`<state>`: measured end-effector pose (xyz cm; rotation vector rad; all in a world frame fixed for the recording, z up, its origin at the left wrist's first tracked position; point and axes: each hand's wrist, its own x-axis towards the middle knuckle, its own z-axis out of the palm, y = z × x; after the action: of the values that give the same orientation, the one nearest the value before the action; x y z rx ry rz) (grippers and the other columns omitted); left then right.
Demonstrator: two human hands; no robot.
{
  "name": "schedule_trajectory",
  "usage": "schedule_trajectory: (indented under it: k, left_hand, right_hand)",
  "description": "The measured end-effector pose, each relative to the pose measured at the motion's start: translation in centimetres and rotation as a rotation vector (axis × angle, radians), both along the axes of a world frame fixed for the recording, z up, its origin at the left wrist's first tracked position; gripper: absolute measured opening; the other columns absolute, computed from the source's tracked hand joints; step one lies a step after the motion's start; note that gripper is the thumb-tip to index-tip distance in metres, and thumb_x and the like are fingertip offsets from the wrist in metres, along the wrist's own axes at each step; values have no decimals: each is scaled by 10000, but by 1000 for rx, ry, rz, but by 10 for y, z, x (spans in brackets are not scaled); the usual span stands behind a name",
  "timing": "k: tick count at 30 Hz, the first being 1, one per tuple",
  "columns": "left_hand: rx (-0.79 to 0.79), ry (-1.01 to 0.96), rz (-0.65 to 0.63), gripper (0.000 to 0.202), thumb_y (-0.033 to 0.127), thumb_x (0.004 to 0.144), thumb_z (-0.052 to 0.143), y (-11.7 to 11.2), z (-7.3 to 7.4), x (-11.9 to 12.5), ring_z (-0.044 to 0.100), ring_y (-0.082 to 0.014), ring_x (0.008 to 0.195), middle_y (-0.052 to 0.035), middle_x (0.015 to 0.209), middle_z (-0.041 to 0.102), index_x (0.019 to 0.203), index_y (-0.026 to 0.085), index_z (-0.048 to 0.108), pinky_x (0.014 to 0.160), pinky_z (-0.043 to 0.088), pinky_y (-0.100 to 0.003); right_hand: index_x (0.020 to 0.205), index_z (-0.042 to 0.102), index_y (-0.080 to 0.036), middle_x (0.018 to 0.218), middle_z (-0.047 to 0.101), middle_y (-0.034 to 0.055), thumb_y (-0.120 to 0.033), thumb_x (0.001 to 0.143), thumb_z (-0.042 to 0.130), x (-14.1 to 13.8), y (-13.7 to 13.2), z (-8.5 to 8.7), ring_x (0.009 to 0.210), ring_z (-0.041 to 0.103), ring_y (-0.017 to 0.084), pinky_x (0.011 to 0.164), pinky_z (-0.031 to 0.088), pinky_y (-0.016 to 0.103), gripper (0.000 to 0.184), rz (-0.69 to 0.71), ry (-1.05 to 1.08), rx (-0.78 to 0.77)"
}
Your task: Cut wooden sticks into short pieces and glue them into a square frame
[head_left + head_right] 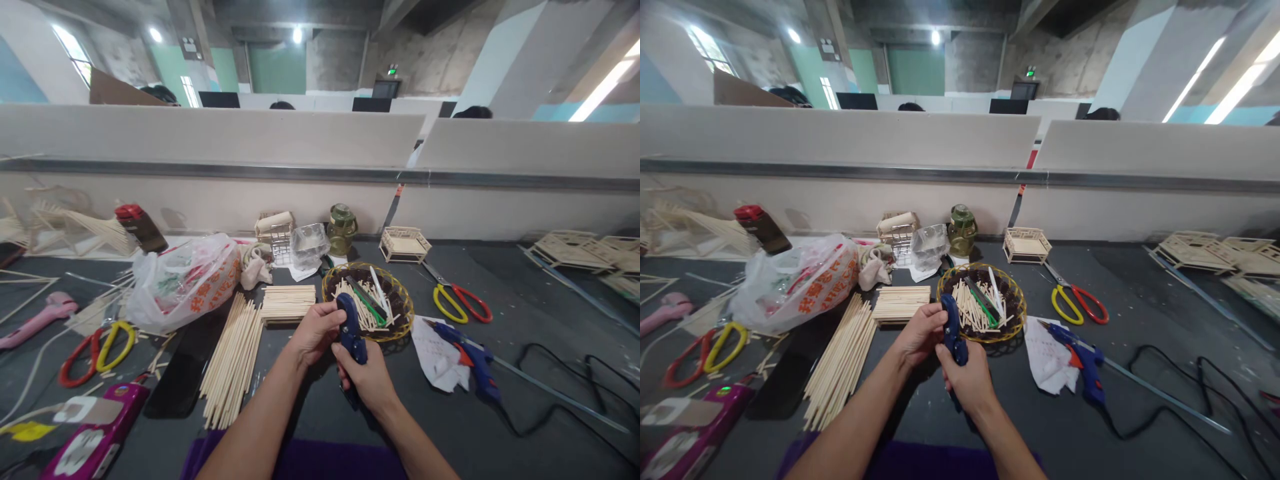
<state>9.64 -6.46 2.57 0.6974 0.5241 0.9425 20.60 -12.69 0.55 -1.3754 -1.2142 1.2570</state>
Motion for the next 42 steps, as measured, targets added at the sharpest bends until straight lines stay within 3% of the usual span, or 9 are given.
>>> schedule_trajectory:
  k: [6,9,12,17,20,25,29,35,42]
  left_hand:
    - [-25,8,34,356,330,592,824,1,-1,-1,619,-119,594,-65,711,684,810,80,696,616,480,-218]
    - [-36,-17,25,342,325,620,808,1,-1,1,623,-123,585,-55,684,670,827,85,680,596,487,-216]
    - [-69,-83,35,319,330,660,778,-1,2,5,598,-104,517,-45,664,656,840,102,647,513,470,-192]
    - [-185,-153,-23,287,347,728,721,-1,8,5,404,-27,292,-6,616,617,864,129,592,285,253,-137]
    - [-276,-227,-30,238,327,780,673,0,8,6,405,-37,285,13,566,587,861,123,580,277,268,-139]
    - [-466,-442,0,250,319,914,474,1,9,6,644,-125,575,-52,728,655,889,100,592,519,509,-209]
    - [-493,-530,14,403,366,950,354,1,12,5,681,-194,786,-128,857,683,943,56,612,702,533,-296]
    - [-348,-661,42,464,398,948,332,0,9,5,509,-254,1217,-184,1198,613,1054,51,620,1002,405,-381]
    - [-301,-675,81,469,395,952,321,0,5,5,418,-264,1300,-173,1337,522,1064,60,629,1062,347,-407]
  right_hand:
    - [566,514,-181,487,502,-11,-479,749,612,-2,3,-13,454,457,112,442,383,238,363,-111,-163,190]
    - [590,520,-178,424,466,-29,-517,755,607,-4,3,-9,362,422,97,376,343,227,387,-71,-85,69]
    - [646,541,-157,484,542,3,-548,762,607,-3,1,2,391,512,116,403,409,229,413,18,92,-6]
    - [866,580,-135,652,647,41,-507,781,623,5,-1,12,516,623,159,503,513,274,384,172,401,-115]
    - [853,574,-134,616,649,36,-485,787,621,8,-1,12,475,615,154,474,496,258,360,209,487,-165]
    - [816,570,-151,588,648,32,-436,797,612,13,0,18,429,585,149,442,475,261,289,215,627,-170]
    - [842,599,-144,604,646,37,-392,830,580,16,-1,20,464,593,152,446,465,256,249,255,681,-137]
    - [921,616,-151,719,664,46,-323,856,562,16,-4,16,617,636,170,587,515,305,192,238,742,-74]
    - [1124,566,-196,862,672,47,-265,852,570,15,-5,17,692,640,177,647,523,332,281,181,746,7]
